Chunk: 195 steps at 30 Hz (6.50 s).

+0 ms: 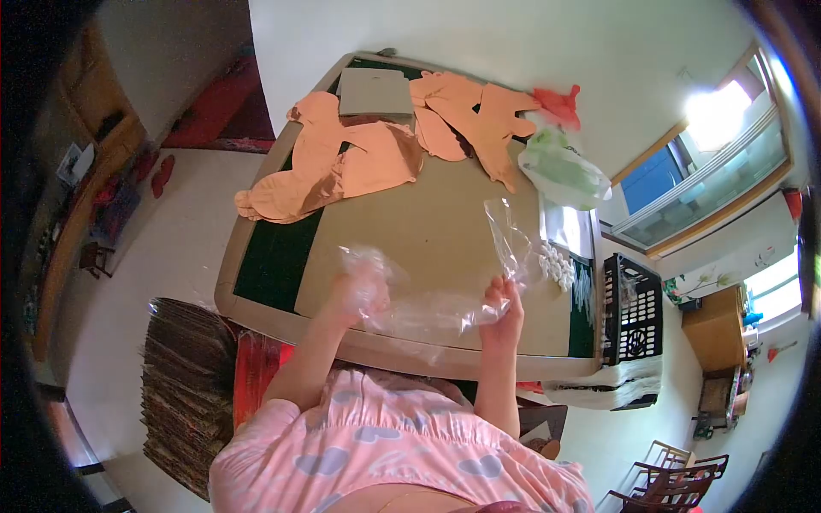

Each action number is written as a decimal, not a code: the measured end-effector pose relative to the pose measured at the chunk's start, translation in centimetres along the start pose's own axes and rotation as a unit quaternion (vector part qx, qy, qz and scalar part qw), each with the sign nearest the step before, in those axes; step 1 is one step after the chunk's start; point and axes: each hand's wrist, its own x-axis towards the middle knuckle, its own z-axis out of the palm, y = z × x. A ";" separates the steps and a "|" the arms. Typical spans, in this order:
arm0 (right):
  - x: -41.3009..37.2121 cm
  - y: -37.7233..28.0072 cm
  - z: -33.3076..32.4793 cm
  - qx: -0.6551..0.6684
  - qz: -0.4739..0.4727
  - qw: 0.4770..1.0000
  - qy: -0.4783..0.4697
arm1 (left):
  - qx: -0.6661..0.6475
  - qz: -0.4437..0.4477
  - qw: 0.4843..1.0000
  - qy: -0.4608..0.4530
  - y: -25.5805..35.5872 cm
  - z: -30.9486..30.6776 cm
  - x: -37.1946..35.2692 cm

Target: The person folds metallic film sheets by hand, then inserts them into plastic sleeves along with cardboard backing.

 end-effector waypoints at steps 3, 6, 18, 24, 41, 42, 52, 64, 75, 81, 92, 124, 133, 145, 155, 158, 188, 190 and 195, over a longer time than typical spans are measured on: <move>0.1 1.6 -0.2 -0.261 -0.020 0.965 0.003 | 0.591 -0.022 0.794 0.140 0.9 5.3 0.1; -1.1 5.4 -0.7 -0.330 0.051 0.937 -0.107 | 0.638 -0.011 0.748 0.181 2.4 11.4 1.5; -0.7 3.4 1.7 -0.081 0.018 0.995 0.055 | 0.567 0.058 0.817 0.085 -0.9 9.6 0.1; -2.1 1.1 2.0 -0.104 0.020 0.987 -0.122 | 0.216 -0.060 0.960 0.166 -2.0 6.2 -1.4; -2.6 1.2 2.1 -0.517 -0.147 0.788 -0.299 | 0.587 0.004 0.786 0.193 0.5 7.8 0.8; -3.0 1.1 2.7 -0.403 -0.078 0.873 -0.264 | 0.602 0.051 0.778 0.171 0.4 7.0 0.9; 0.9 4.2 1.3 -0.607 -0.284 0.732 -0.119 | 0.095 -0.036 0.985 0.141 -0.9 4.5 0.9; 1.1 5.3 2.9 -0.399 -0.095 0.904 -0.118 | 0.240 -0.092 0.938 0.233 -0.5 0.0 1.5; 1.6 -0.4 7.4 -0.350 0.071 0.912 -0.201 | 0.495 -0.041 0.836 0.233 5.8 4.6 1.2; 4.8 1.7 6.1 -0.319 -0.047 0.940 -0.115 | 0.487 -0.071 0.843 0.218 6.5 3.6 0.6; 6.1 2.0 5.9 -0.267 -0.085 0.946 -0.162 | 0.443 -0.057 0.848 0.285 9.3 1.7 -1.9; 11.2 -2.8 -3.1 -0.446 -0.230 0.865 -0.019 | 0.771 -0.306 0.326 0.453 28.2 -26.2 -13.6; 13.0 -2.0 -6.3 -0.573 -0.260 0.774 -0.070 | 0.742 -0.267 0.359 0.499 28.3 -28.1 -12.7; 22.9 5.6 0.9 -0.739 -0.432 0.478 -0.197 | 0.873 0.051 0.385 0.296 23.3 -13.1 1.8; 23.3 0.1 2.7 -0.683 -0.428 0.588 -0.064 | 0.790 0.049 0.605 0.086 3.6 -2.5 8.1; 27.0 -4.5 4.0 -0.663 -0.577 0.475 -0.049 | 0.764 0.035 0.643 0.053 -0.8 -3.1 8.3; 44.5 -0.6 0.9 -0.804 -0.398 0.441 0.025 | 0.769 0.039 0.636 0.041 -2.5 -1.3 9.2; 46.4 -3.2 -0.6 -0.812 -0.321 0.487 -0.009 | 0.773 0.037 0.632 0.037 -2.0 -0.9 9.4; 47.3 -2.8 -1.5 -0.803 -0.480 0.349 0.053 | 0.781 0.044 0.623 0.028 -1.7 -0.8 9.7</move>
